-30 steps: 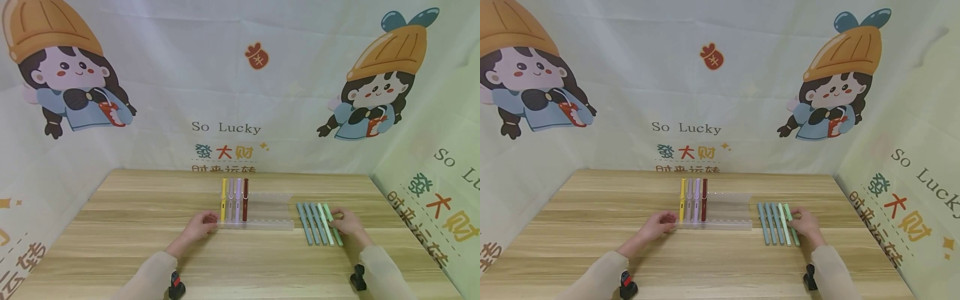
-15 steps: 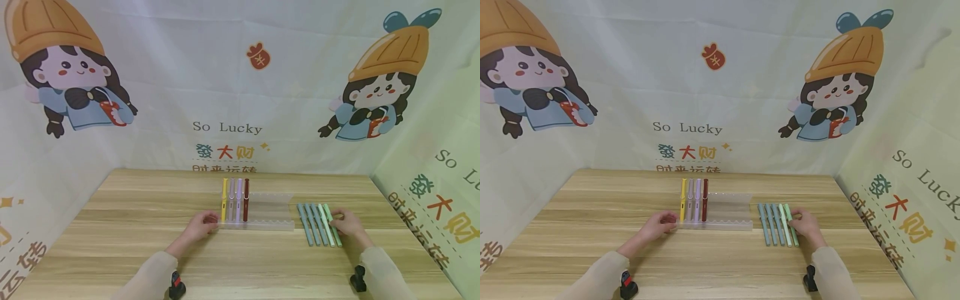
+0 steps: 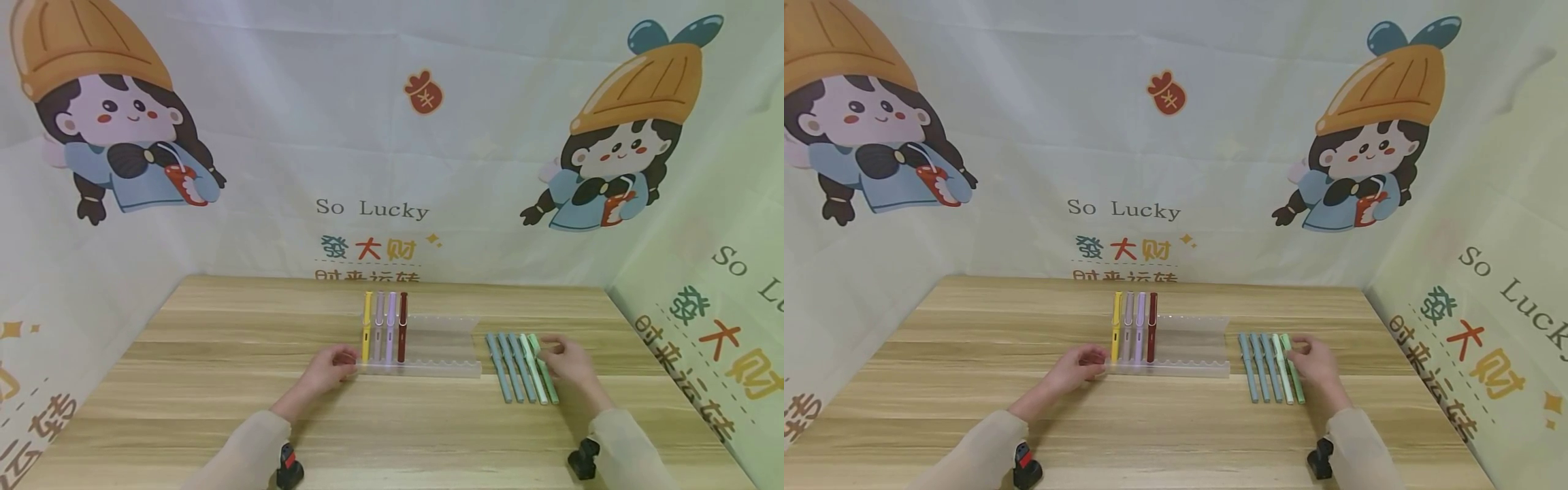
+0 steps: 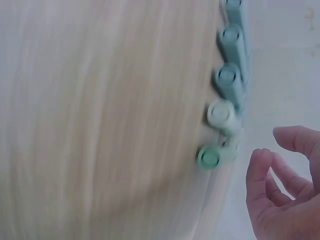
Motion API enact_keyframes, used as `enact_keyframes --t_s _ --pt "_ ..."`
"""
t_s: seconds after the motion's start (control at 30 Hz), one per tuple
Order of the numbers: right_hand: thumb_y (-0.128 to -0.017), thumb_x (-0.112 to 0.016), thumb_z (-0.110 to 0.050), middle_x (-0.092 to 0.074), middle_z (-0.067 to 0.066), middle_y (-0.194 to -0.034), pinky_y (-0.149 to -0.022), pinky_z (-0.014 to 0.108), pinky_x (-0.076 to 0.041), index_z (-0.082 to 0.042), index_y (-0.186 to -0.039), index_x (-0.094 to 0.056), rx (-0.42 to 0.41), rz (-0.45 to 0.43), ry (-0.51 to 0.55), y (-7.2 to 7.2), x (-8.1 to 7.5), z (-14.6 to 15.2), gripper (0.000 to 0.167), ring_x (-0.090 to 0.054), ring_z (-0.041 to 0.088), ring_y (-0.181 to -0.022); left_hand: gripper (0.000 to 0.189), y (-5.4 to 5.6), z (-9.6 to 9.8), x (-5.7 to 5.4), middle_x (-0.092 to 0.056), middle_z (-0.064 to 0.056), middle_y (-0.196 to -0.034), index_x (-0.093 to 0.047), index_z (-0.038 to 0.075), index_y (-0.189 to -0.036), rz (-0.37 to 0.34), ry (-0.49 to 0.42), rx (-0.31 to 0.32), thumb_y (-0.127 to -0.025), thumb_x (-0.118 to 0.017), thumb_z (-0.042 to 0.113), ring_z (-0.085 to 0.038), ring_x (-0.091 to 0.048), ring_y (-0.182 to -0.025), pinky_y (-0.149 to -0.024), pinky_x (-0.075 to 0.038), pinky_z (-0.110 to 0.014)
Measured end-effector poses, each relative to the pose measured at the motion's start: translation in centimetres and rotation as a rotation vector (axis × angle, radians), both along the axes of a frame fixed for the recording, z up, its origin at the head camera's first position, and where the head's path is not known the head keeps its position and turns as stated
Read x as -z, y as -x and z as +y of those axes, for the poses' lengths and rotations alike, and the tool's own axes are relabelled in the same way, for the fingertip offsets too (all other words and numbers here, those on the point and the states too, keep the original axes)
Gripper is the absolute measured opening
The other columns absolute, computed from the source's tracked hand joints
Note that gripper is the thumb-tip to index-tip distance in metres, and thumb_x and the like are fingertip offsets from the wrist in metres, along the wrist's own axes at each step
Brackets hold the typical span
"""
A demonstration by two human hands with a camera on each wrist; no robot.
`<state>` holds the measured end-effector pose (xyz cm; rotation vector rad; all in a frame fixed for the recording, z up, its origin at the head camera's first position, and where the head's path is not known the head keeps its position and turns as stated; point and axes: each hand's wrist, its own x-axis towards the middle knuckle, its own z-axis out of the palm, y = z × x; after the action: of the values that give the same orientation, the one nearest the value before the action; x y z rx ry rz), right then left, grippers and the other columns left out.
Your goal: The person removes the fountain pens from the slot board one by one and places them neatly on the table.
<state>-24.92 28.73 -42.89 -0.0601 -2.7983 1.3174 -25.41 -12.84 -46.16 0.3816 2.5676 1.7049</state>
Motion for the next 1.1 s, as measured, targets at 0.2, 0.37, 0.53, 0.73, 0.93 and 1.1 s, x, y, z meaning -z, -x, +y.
enact_keyframes --t_s 0.2,0.37,0.53,0.73,0.93,1.1 --pt "-0.085 -0.054 -0.006 -0.054 0.018 -0.091 -0.059 0.033 -0.05 0.009 -0.118 -0.046 -0.034 0.039 0.091 -0.2 -0.2 -1.8 0.037 -0.056 0.027 -0.073 0.015 -0.1 0.0 -0.1 -0.059 -0.017 -0.087 -0.055 -0.009 -0.093 0.001 0.003 0.001 -0.079 -0.058 -0.005 -0.026 -0.056 -0.078 -0.06 -0.049 -0.035" --pt "-0.084 -0.054 -0.003 -0.055 0.016 -0.089 -0.056 0.032 -0.05 0.008 -0.116 -0.048 -0.056 0.068 0.134 -0.2 -0.2 -3.3 0.035 -0.057 0.027 -0.068 0.016 -0.1 0.0 -0.1 -0.059 -0.017 -0.087 -0.056 -0.01 -0.094 -0.002 0.0 -0.002 -0.079 -0.058 -0.005 -0.026 -0.055 -0.078 -0.06 -0.049 -0.035" --pt "-0.084 -0.055 -0.004 -0.055 0.016 -0.091 -0.058 0.033 -0.05 0.008 -0.115 -0.049 -0.076 0.077 0.156 -0.3 -0.2 -5.0 0.034 -0.056 0.027 -0.071 0.015 0.0 0.1 0.0 -0.059 -0.014 -0.087 -0.057 -0.008 -0.094 -0.012 0.011 -0.017 -0.079 -0.058 -0.005 -0.024 -0.055 -0.078 -0.059 -0.048 -0.032" --pt "-0.083 -0.056 -0.003 -0.055 0.015 -0.092 -0.062 0.035 -0.05 0.006 -0.115 -0.05 -0.098 0.074 0.219 -0.1 0.2 -7.0 0.034 -0.056 0.029 -0.074 0.015 0.0 0.1 0.1 -0.059 -0.012 -0.086 -0.057 -0.007 -0.093 -0.014 0.02 -0.027 -0.078 -0.058 -0.005 -0.023 -0.055 -0.077 -0.059 -0.048 -0.032" --pt "-0.082 -0.057 -0.002 -0.056 0.019 -0.098 -0.067 0.032 -0.05 0.003 -0.116 -0.05 -0.134 0.101 0.301 0.1 0.6 -9.1 0.035 -0.055 0.026 -0.083 0.015 0.1 0.1 0.1 -0.059 -0.013 -0.087 -0.057 -0.007 -0.094 -0.008 0.028 -0.021 -0.078 -0.057 -0.005 -0.024 -0.056 -0.078 -0.059 -0.048 -0.032" --pt "-0.081 -0.058 0.001 -0.057 0.023 -0.097 -0.066 0.03 -0.05 0.004 -0.114 -0.052 -0.151 0.143 0.362 -0.2 -0.2 -11.1 0.034 -0.057 0.026 -0.082 0.015 -0.1 0.2 -0.3 -0.059 -0.015 -0.087 -0.056 -0.009 -0.093 -0.007 0.023 -0.02 -0.078 -0.057 -0.006 -0.025 -0.055 -0.077 -0.059 -0.048 -0.035"
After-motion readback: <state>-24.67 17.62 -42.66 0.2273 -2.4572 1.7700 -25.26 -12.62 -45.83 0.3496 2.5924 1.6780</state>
